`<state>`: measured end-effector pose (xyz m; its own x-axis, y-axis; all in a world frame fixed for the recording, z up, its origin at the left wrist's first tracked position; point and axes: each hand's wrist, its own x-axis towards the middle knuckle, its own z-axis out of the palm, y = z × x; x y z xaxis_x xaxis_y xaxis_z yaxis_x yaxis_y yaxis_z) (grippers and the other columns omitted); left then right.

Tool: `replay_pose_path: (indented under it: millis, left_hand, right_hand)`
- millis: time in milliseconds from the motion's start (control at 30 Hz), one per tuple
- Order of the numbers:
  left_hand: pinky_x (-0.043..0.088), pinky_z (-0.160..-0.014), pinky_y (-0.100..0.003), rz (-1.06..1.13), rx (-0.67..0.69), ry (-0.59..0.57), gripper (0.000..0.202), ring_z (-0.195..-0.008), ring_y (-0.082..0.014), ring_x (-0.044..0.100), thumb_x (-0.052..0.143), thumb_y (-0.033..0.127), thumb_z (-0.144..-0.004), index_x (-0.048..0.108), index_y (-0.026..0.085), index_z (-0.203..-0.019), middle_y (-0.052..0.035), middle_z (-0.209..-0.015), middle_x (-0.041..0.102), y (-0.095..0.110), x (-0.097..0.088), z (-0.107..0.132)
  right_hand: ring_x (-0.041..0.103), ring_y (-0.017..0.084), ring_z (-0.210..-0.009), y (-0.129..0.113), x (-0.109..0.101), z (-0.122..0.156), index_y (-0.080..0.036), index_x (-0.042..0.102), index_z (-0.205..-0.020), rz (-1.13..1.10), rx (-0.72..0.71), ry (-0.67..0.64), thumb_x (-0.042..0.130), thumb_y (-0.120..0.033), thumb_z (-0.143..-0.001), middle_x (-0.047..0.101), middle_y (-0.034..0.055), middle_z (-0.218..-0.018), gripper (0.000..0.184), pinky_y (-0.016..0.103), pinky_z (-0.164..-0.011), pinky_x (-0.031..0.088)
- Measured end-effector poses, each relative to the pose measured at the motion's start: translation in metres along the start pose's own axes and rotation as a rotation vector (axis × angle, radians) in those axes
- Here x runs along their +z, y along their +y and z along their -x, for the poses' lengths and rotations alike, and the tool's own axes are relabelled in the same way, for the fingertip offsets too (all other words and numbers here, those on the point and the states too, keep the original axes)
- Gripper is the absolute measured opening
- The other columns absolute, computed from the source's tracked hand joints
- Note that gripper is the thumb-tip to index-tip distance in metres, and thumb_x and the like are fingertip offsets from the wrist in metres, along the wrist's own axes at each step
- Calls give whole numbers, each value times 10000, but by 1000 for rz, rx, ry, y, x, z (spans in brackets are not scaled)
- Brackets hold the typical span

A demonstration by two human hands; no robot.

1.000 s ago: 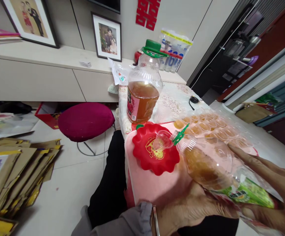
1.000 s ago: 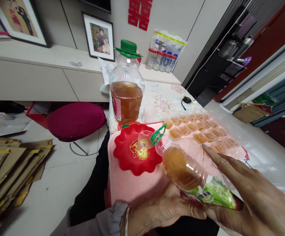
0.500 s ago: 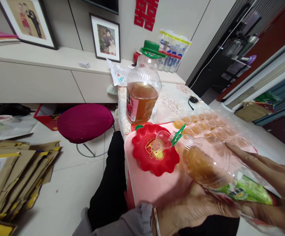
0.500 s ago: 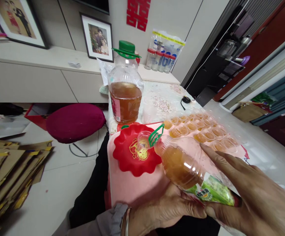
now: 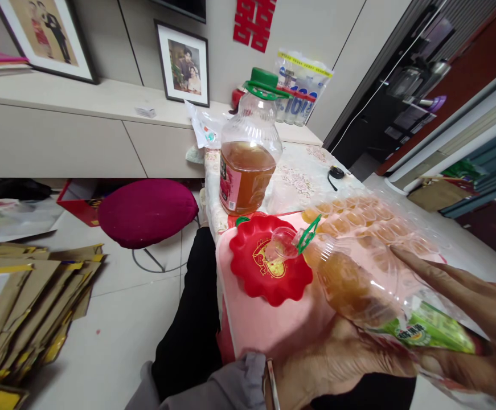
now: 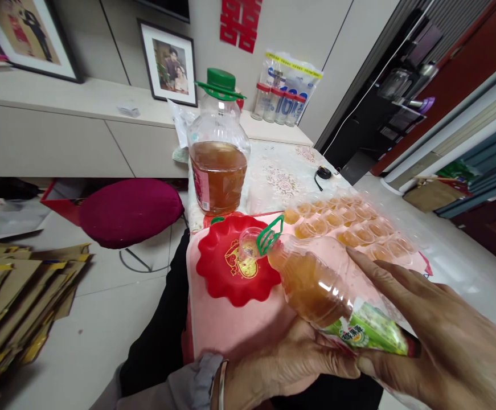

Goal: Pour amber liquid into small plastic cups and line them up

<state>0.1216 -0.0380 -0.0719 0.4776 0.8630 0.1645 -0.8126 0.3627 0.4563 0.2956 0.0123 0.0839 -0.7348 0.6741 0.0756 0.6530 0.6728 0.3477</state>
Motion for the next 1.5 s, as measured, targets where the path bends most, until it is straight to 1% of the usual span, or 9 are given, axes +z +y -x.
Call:
replay_pose_path:
  millis: [267, 433, 533, 633, 733, 900, 1167, 1367, 1500]
  left_hand:
    - [623, -1110, -470, -2, -18, 31, 687, -1381, -385, 701, 965, 513, -657, 772, 352, -1297, -79, -1397, 781, -22, -8, -3]
    - [631, -1086, -509, 8, -44, 45, 793, -1334, -414, 720, 993, 508, -624, 760, 297, -1352, -114, -1346, 800, -16, -5, -1]
    - [638, -1059, -531, 13, -33, 59, 759, -1312, -417, 726, 961, 515, -675, 756, 281, -1367, -110, -1280, 823, -13, -3, 0]
    - [643, -1042, -518, 20, -32, 62, 766, -1312, -422, 722, 987, 485, -634, 772, 296, -1344, -101, -1227, 839, -12, -1, -1]
    - [620, -1094, -513, 51, -38, 44, 818, -1337, -421, 708, 1022, 441, -581, 770, 311, -1347, -94, -1261, 832, -9, 1, -1]
    - [554, -1193, -556, 88, -38, 27, 910, -1383, -421, 688, 1033, 376, -578, 717, 269, -1425, -128, -1361, 791, -4, 1, 1]
    - [571, -1161, -554, 94, -36, 41, 887, -1376, -437, 686, 1026, 422, -573, 731, 306, -1402, -108, -1369, 801, -5, 1, 2]
    - [590, -1129, -557, 79, -20, 45, 873, -1347, -447, 705, 1023, 426, -571, 737, 301, -1386, -126, -1373, 797, -11, -1, 1]
    - [595, -1122, -559, 55, -30, 55, 843, -1349, -444, 703, 1029, 437, -561, 752, 310, -1347, -119, -1326, 815, -12, -2, -1]
  right_hand:
    - [773, 560, -1122, 4, 0, 3, -250, 170, -1767, 45, -17, -31, 548, -718, -925, 731, 273, -1408, 1034, 625, -682, 699]
    - [788, 557, -1067, 6, -2, 2, -225, 201, -1761, 67, -45, -3, 542, -745, -904, 747, 275, -1378, 1058, 618, -636, 699]
    - [794, 541, -1063, 8, -2, 4, -250, 195, -1764, 58, -32, -14, 555, -733, -899, 746, 254, -1397, 1054, 610, -644, 703]
    - [786, 549, -1088, 9, -2, 7, -260, 173, -1769, 50, -33, -18, 556, -729, -896, 738, 252, -1418, 1062, 623, -651, 702]
    - [788, 547, -1080, 8, -3, 7, -264, 187, -1767, 47, -27, -8, 562, -731, -888, 738, 249, -1423, 1063, 622, -643, 702]
    - [797, 540, -1038, 7, -2, 7, -286, 179, -1768, 27, -24, -7, 560, -737, -882, 747, 235, -1411, 1065, 622, -616, 697]
    - [800, 532, -1042, 8, -4, 3, -329, 172, -1767, 30, -8, -28, 581, -741, -872, 753, 192, -1425, 1067, 613, -636, 705]
    - [786, 551, -1080, 6, -4, -1, -303, 156, -1771, 31, -24, -30, 560, -732, -889, 729, 214, -1459, 1061, 641, -653, 703]
    - [787, 546, -1084, 7, -2, 0, -330, 140, -1772, 29, -15, -35, 549, -716, -896, 723, 190, -1481, 1041, 638, -642, 704]
